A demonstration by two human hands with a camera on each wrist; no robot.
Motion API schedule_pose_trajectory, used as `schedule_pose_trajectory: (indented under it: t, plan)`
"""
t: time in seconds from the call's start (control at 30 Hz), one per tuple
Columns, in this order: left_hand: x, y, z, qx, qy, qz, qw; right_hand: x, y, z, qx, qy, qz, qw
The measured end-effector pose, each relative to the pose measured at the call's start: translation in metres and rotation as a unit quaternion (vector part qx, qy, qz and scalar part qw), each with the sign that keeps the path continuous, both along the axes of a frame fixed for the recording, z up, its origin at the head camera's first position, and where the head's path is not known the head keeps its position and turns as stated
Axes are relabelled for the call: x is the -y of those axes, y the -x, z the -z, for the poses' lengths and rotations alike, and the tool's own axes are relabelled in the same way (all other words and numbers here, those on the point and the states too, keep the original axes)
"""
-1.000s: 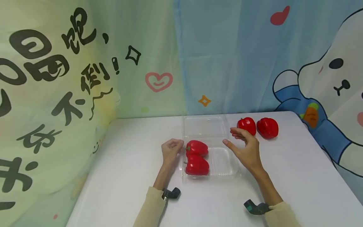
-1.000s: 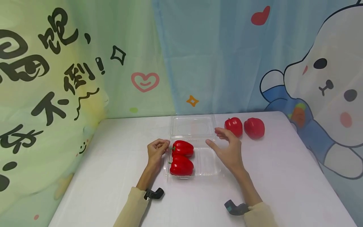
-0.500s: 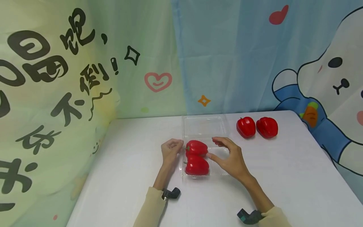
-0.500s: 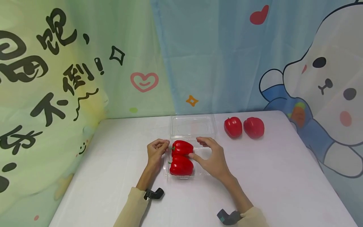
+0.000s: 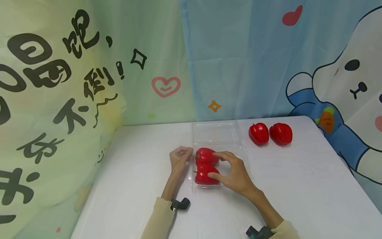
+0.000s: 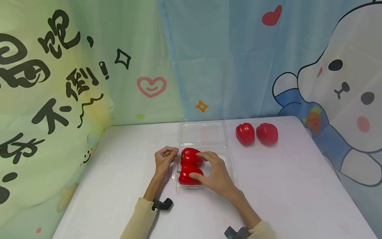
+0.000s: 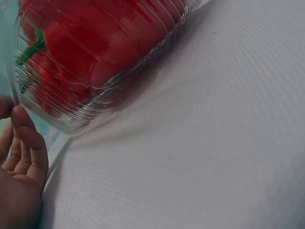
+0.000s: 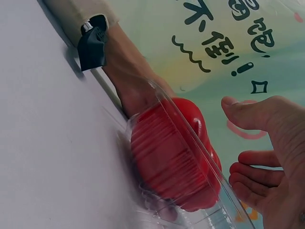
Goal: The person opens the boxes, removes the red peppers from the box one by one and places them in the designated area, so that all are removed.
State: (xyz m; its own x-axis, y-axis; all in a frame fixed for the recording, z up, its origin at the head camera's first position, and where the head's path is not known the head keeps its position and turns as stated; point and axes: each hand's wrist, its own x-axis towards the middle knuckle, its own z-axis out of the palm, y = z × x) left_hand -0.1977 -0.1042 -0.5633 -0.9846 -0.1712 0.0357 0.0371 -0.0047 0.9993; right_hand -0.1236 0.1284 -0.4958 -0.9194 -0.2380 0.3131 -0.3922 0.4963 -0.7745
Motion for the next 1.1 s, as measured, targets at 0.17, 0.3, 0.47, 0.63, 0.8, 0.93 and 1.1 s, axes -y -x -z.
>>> schedule_pose_trajectory:
  t: [0.17, 0.3, 0.47, 0.63, 0.8, 0.93, 1.1]
  plan:
    - [0.000, 0.000, -0.001, -0.005, 0.001, 0.002, 1.0000, 0.004, -0.003, 0.001, 0.013, -0.002, -0.010, 1.000]
    - [0.000, 0.000, -0.001, -0.008, 0.000, 0.004, 1.0000, 0.006, -0.005, 0.003, 0.018, -0.012, -0.018, 1.000]
    - [0.000, 0.000, 0.000, -0.011, -0.004, 0.005, 0.9999, 0.008, -0.006, 0.004, 0.018, -0.025, -0.018, 0.999]
    - [-0.001, 0.000, 0.001, -0.015, -0.006, 0.007, 0.9998, 0.009, -0.007, 0.004, 0.028, -0.037, -0.025, 0.999]
    - [-0.001, 0.000, 0.001, -0.013, -0.003, 0.008, 0.9999, 0.010, -0.009, 0.004, 0.047, -0.054, -0.027, 0.997]
    - [-0.001, -0.001, 0.000, -0.007, -0.003, 0.002, 1.0000, 0.012, -0.010, 0.004, 0.054, -0.062, -0.026, 0.996]
    - [0.000, -0.001, 0.000, -0.001, 0.002, -0.002, 1.0000, 0.012, -0.011, 0.004, 0.045, -0.067, -0.030, 0.996]
